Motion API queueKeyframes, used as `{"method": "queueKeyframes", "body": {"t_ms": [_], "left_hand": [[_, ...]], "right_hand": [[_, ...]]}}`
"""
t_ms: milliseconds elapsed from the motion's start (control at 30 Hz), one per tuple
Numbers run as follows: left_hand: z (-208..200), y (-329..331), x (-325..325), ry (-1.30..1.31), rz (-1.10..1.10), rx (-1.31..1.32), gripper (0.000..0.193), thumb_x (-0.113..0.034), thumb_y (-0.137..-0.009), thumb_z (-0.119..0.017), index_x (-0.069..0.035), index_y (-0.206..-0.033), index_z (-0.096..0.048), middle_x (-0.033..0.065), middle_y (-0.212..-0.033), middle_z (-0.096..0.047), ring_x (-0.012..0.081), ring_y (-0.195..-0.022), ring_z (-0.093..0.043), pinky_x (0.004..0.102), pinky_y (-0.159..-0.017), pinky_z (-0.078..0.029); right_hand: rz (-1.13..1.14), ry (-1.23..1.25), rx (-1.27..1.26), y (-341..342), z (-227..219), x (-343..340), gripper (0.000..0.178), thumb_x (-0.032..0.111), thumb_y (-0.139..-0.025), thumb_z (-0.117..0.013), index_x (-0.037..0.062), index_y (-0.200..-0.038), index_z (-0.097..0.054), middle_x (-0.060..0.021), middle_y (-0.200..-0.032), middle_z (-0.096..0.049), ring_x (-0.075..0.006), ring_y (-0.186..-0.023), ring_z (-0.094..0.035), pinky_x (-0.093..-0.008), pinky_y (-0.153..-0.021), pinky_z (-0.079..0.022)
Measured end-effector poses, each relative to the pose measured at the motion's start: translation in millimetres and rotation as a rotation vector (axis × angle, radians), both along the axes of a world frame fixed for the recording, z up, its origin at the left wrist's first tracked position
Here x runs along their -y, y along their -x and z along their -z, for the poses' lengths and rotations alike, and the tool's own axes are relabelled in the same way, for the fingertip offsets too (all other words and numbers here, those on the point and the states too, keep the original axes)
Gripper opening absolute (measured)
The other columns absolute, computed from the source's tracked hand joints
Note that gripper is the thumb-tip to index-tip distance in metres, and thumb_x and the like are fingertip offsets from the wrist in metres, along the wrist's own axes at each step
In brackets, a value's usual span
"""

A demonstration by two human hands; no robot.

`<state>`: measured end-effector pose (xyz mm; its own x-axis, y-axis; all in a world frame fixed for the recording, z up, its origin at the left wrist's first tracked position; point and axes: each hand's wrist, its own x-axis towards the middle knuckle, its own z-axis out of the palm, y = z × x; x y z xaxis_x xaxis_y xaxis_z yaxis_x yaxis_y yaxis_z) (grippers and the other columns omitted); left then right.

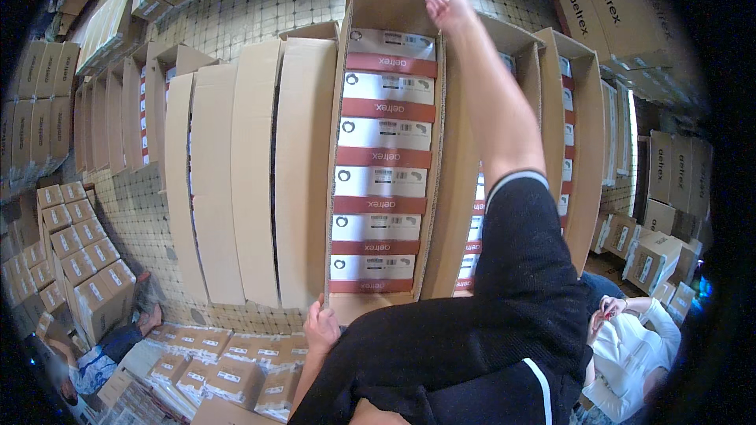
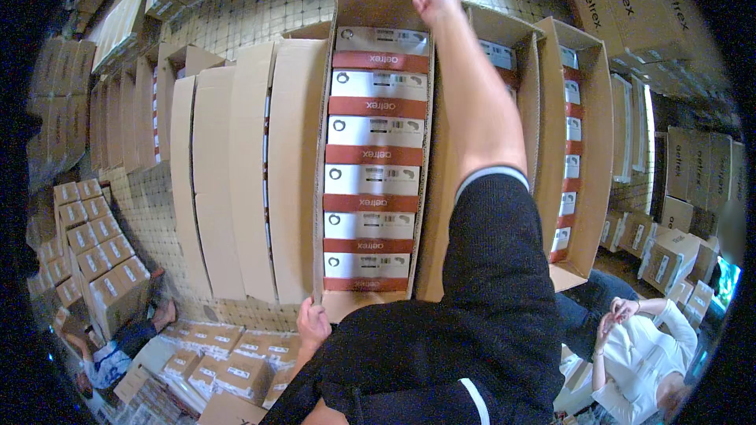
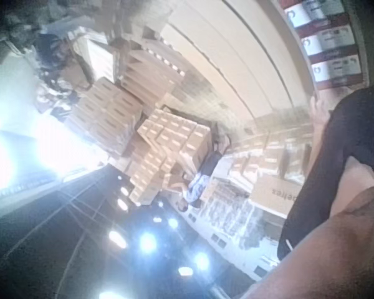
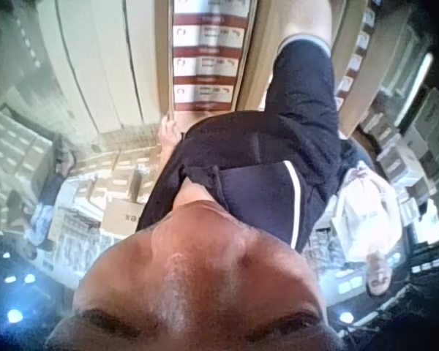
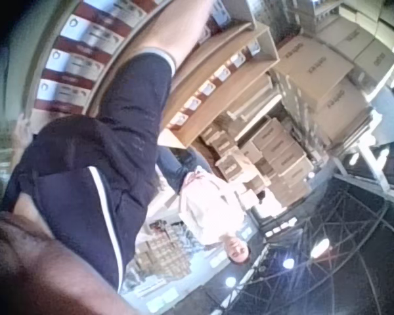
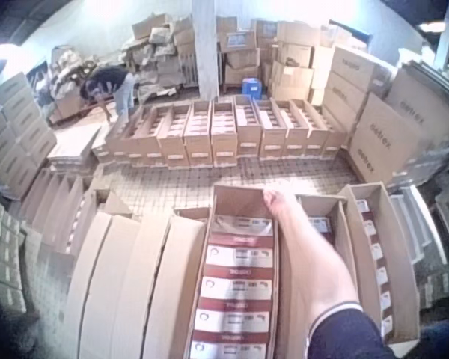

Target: The person repeatedly picks up small product boxes and places them into larger cardboard shipping boxes. They arrange the items in rows and occasionally adjust the placement. Other workers are visible in the background handling similar boxes.

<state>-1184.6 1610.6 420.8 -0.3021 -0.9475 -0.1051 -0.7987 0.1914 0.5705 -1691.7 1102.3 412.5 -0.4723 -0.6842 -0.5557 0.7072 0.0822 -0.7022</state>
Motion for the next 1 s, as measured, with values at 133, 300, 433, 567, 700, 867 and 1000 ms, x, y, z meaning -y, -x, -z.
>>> {"method": "queueKeyframes", "body": {"t_ms": [133, 300, 433, 567, 700, 867, 1000], "left_hand": [[-1.4, 1.2, 2.1, 0.030, 0.015, 0.004, 0.022, -0.001, -0.080, -0.060, -0.010, -0.098, -0.052, 0.0202, -0.118, -0.059, 0.0391, -0.092, -0.064, 0.0459, -0.070, -0.054], [-1.8, -16.0, 9.4, 0.053, 0.140, -0.043, 0.041, -0.012, -0.081, -0.065, -0.013, -0.119, -0.051, 0.0191, -0.128, -0.054, 0.0376, -0.102, -0.062, 0.0442, -0.076, -0.055], [-2.5, -60.2, 26.1, 0.043, 0.107, 0.099, 0.070, -0.032, -0.079, -0.071, -0.011, -0.138, -0.040, 0.0215, -0.143, -0.040, 0.0377, -0.125, -0.047, 0.0472, -0.096, -0.044], [1.3, -115.0, 53.9, -0.079, 0.004, 0.391, 0.088, -0.046, -0.076, -0.073, -0.008, -0.145, -0.033, 0.0221, -0.149, -0.030, 0.0389, -0.136, -0.032, 0.0486, -0.109, -0.031], [7.0, -155.8, 69.0, -0.227, 0.081, 0.509, 0.104, -0.059, -0.071, -0.073, -0.009, -0.149, -0.027, 0.0226, -0.152, -0.024, 0.0402, -0.137, -0.029, 0.0489, -0.111, -0.029], [26.6, -198.5, 62.4, -0.111, 0.225, 0.427, 0.101, -0.045, -0.070, -0.079, -0.004, -0.148, -0.029, 0.0239, -0.152, -0.025, 0.0397, -0.137, -0.030, 0.0475, -0.108, -0.036], [53.1, -231.9, 63.2, 0.030, 0.235, 0.153, 0.080, -0.020, -0.080, -0.069, -0.004, -0.147, -0.029, 0.0252, -0.145, -0.036, 0.0403, -0.128, -0.044, 0.0446, -0.103, -0.042]], "right_hand": [[-0.476, 0.308, -0.619, -91.4, 19.6, -125.6, 0.030, 0.029, -0.098, -0.045, 0.0043, -0.092, -0.061, -0.0067, -0.082, -0.063, -0.0163, -0.073, -0.060, -0.0313, -0.069, -0.051], [-1.238, -0.109, -0.832, -239.3, -10.4, -374.0, 0.034, 0.034, -0.097, -0.056, 0.0027, -0.105, -0.067, -0.0121, -0.094, -0.069, -0.0254, -0.084, -0.066, -0.0383, -0.076, -0.053], [-1.144, 0.181, -0.776, -295.5, -52.6, -456.4, 0.017, 0.020, -0.090, -0.062, 0.0060, -0.098, -0.067, -0.0131, -0.097, -0.068, -0.0309, -0.085, -0.067, -0.0402, -0.074, -0.054], [-1.053, 0.161, -0.973, -313.1, -71.5, -434.0, 0.026, 0.019, -0.090, -0.061, 0.0052, -0.112, -0.062, -0.0138, -0.094, -0.063, -0.0315, -0.088, -0.065, -0.0382, -0.077, -0.053], [-0.940, 0.127, -1.115, -361.7, -75.3, -427.8, 0.042, 0.022, -0.088, -0.064, 0.0050, -0.125, -0.053, -0.0176, -0.109, -0.057, -0.0346, -0.103, -0.059, -0.0402, -0.088, -0.050], [-1.045, -0.009, -1.303, -472.5, -44.7, -479.9, 0.080, 0.037, -0.078, -0.075, 0.0086, -0.143, -0.037, -0.0275, -0.143, -0.032, -0.0444, -0.133, -0.033, -0.0498, -0.109, -0.033], [-1.238, -0.225, -1.609, -535.2, 1.9, -497.9, 0.103, 0.039, -0.065, -0.082, 0.0120, -0.149, -0.029, -0.0284, -0.153, -0.017, -0.0459, -0.142, -0.020, -0.0558, -0.113, -0.024]]}}
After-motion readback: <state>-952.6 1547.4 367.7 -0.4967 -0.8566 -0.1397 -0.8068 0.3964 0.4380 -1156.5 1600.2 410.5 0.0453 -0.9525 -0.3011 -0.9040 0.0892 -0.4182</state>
